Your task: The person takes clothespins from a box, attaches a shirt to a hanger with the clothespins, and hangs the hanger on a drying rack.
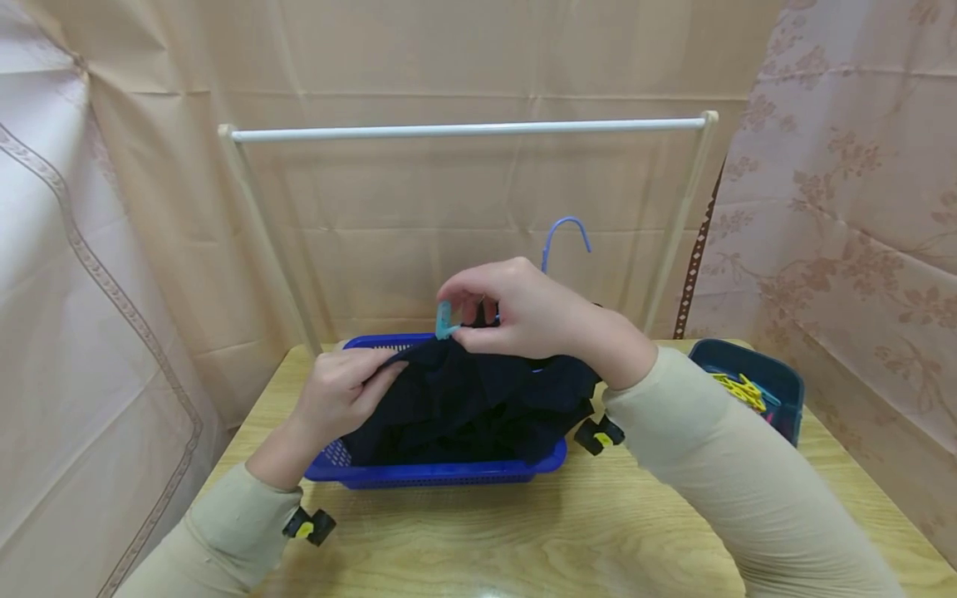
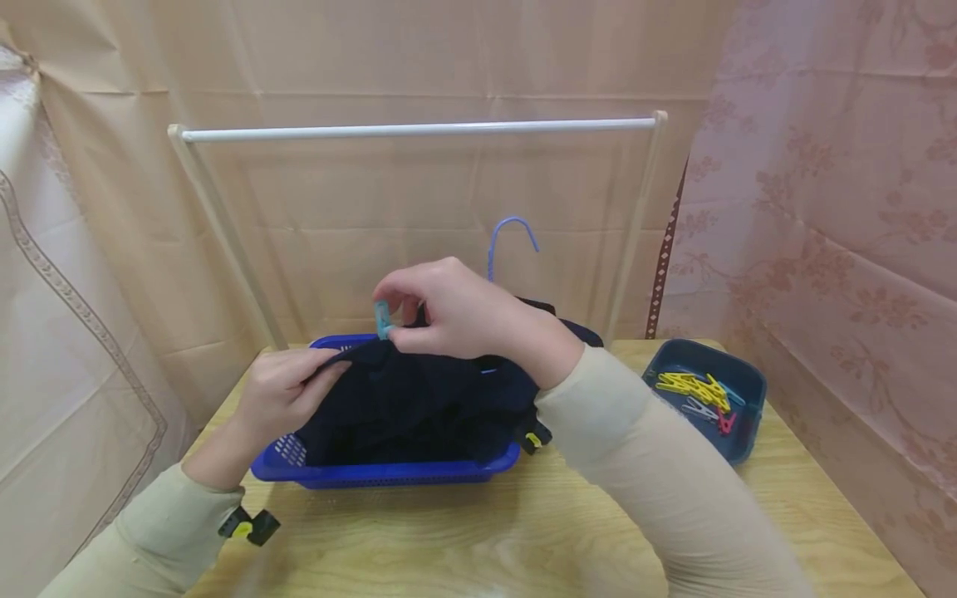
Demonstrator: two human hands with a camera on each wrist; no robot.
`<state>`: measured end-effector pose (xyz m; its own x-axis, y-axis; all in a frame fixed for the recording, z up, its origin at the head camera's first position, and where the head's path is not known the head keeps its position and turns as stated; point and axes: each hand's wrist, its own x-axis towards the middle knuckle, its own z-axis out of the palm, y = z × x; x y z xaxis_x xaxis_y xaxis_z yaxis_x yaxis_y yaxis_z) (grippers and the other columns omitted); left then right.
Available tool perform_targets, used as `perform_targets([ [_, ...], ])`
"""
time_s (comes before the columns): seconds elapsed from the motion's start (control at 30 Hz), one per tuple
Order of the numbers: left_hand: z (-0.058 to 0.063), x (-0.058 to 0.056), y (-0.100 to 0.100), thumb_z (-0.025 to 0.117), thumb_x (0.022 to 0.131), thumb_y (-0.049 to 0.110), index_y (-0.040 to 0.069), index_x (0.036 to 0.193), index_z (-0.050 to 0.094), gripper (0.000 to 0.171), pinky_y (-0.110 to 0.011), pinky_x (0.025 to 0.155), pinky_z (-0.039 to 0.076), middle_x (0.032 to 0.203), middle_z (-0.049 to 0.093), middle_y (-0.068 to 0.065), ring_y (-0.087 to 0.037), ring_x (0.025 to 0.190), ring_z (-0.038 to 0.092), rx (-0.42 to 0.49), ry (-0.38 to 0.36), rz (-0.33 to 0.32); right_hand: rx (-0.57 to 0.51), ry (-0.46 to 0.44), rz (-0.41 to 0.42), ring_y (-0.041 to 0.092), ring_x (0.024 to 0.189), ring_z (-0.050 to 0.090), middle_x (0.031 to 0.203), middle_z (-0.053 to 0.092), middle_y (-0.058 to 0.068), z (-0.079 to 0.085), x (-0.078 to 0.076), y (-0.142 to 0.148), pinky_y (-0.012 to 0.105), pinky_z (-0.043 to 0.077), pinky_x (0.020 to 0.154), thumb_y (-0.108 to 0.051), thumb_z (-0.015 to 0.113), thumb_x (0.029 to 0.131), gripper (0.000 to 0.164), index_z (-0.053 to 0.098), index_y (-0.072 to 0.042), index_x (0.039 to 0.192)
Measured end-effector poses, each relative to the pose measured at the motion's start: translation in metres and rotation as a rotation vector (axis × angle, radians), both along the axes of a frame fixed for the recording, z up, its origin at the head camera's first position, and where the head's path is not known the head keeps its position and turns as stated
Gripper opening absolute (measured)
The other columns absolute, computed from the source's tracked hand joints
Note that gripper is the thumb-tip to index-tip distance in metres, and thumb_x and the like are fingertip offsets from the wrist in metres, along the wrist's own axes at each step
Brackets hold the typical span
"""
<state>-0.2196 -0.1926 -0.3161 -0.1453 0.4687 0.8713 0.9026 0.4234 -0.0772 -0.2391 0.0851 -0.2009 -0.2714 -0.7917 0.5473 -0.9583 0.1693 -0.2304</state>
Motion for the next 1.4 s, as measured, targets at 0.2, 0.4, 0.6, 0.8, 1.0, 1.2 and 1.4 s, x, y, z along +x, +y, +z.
perform_targets([
  [0.2,0.0001,0.0004,-0.0001,0.059,0.105,0.025,-0.003,0.098,0.075,0.033,-0.040,0.062,0.060,0.086,0.075,-0.012,-0.025,0.069,0.073,-0.003,-0.003,-0.006,-0.003,0.021,-0.008,0.004,0.056,0.044,0.066,0.052,-0.006,-0.0017,0.0005,-0.0022,0.025,0.042,0.053,-0.010,0.074,0.088,0.021,0.071,-0.007,0.108],
  [0.4,0.0007,0.0008,-0.0010,0.059,0.106,0.026,-0.003,0.099,0.075,0.034,-0.039,0.064,0.060,0.088,0.076,-0.012,-0.025,0.071,0.074,-0.013,-0.010,0.000,0.004,0.016,0.001,0.003,0.055,0.043,0.067,0.051,-0.007,-0.0020,0.0012,-0.0031,0.025,0.040,0.052,-0.012,0.074,0.089,0.019,0.072,-0.008,0.108],
  [0.6,0.0010,-0.0007,-0.0004,0.060,0.105,0.026,-0.002,0.098,0.075,0.033,-0.038,0.063,0.061,0.088,0.075,-0.012,-0.023,0.071,0.074,-0.008,0.025,0.000,0.002,0.022,0.020,0.002,0.055,0.043,0.073,0.058,-0.005,-0.0033,0.0001,-0.0029,0.024,0.041,0.051,-0.011,0.075,0.089,0.019,0.072,-0.008,0.108],
  [0.8,0.0009,-0.0009,-0.0007,0.060,0.105,0.026,-0.002,0.098,0.075,0.033,-0.038,0.062,0.060,0.087,0.075,-0.012,-0.023,0.071,0.074,-0.013,0.022,-0.005,-0.011,0.054,0.047,0.001,0.055,0.043,0.080,0.064,-0.002,-0.0047,-0.0015,-0.0030,0.023,0.040,0.050,-0.010,0.075,0.088,0.018,0.073,-0.008,0.106],
  [1.0,0.0012,-0.0004,-0.0003,0.060,0.105,0.025,-0.002,0.099,0.075,0.032,-0.037,0.062,0.060,0.088,0.075,-0.012,-0.023,0.070,0.074,-0.016,0.027,-0.002,-0.011,0.085,0.074,0.001,0.054,0.042,0.086,0.067,-0.003,-0.0046,-0.0017,-0.0024,0.022,0.039,0.049,-0.009,0.075,0.089,0.017,0.074,-0.008,0.106],
  [1.2,-0.0004,-0.0011,-0.0001,0.059,0.106,0.027,-0.003,0.098,0.075,0.035,-0.040,0.062,0.060,0.087,0.075,-0.012,-0.025,0.070,0.074,0.002,0.021,0.005,0.023,0.092,0.093,0.002,0.055,0.042,0.091,0.068,-0.004,-0.0026,-0.0002,-0.0016,0.022,0.039,0.049,-0.009,0.077,0.091,0.018,0.074,-0.006,0.108],
  [1.4,-0.0012,-0.0018,-0.0004,0.058,0.106,0.028,-0.003,0.098,0.075,0.036,-0.039,0.061,0.060,0.086,0.075,-0.012,-0.025,0.068,0.073,0.004,0.010,0.003,0.051,0.114,0.117,0.003,0.057,0.044,0.090,0.069,-0.004,-0.0016,0.0015,-0.0021,0.021,0.042,0.051,-0.009,0.078,0.091,0.016,0.075,-0.005,0.106],
])
